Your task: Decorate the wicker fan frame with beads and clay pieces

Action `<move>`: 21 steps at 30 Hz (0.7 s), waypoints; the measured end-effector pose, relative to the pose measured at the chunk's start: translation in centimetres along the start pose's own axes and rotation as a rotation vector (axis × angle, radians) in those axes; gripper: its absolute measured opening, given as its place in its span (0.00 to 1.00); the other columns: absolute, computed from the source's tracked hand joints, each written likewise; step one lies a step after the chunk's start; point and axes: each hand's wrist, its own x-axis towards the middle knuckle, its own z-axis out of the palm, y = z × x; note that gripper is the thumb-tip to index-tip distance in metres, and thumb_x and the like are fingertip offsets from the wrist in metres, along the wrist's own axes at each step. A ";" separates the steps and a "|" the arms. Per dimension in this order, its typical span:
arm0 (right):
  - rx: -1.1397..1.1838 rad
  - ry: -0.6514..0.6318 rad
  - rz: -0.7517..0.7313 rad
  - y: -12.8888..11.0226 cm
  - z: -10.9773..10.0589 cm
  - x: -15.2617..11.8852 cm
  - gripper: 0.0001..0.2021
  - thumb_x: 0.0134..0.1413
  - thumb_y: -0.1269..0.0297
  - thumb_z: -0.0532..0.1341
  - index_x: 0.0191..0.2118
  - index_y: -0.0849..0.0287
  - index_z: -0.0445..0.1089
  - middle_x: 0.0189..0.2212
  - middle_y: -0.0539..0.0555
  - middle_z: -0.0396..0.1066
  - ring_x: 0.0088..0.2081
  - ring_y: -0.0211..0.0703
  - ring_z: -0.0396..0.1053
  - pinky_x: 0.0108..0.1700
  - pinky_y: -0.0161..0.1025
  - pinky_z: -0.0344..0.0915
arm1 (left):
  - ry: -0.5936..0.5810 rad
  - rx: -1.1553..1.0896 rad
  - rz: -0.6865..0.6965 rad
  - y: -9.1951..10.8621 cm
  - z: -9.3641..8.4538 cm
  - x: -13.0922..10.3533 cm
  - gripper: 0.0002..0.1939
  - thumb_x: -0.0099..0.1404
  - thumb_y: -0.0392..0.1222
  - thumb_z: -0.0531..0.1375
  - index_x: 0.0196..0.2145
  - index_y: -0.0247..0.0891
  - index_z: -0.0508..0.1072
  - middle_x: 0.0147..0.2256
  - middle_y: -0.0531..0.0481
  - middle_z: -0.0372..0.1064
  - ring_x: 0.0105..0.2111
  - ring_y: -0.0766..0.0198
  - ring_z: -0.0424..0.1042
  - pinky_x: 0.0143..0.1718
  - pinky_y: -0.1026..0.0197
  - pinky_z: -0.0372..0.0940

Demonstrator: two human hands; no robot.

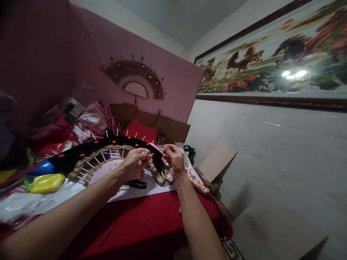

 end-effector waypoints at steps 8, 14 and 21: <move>0.004 -0.043 0.021 -0.3 0.1 -0.1 0.12 0.38 0.63 0.69 0.28 0.59 0.67 0.25 0.48 0.68 0.23 0.32 0.63 0.17 0.26 0.58 | -0.037 0.047 0.019 0.0 -0.6 0.2 0.12 0.50 0.42 0.65 0.24 0.32 0.67 0.16 0.53 0.64 0.12 0.75 0.56 0.12 0.72 0.44; 0.011 0.054 -0.022 -0.4 -0.2 0.3 0.15 0.32 0.61 0.71 0.29 0.60 0.69 0.19 0.45 0.63 0.19 0.30 0.59 0.17 0.29 0.60 | -0.008 0.093 0.047 -0.1 -0.7 0.3 0.12 0.51 0.43 0.64 0.28 0.32 0.69 0.17 0.53 0.64 0.13 0.74 0.57 0.12 0.72 0.46; 0.033 0.164 0.002 -0.1 -0.7 0.8 0.19 0.33 0.53 0.71 0.23 0.61 0.65 0.16 0.44 0.60 0.15 0.27 0.54 0.12 0.26 0.53 | -0.006 0.143 0.055 0.0 -0.3 0.0 0.12 0.49 0.44 0.64 0.27 0.32 0.68 0.16 0.54 0.63 0.12 0.75 0.54 0.12 0.72 0.43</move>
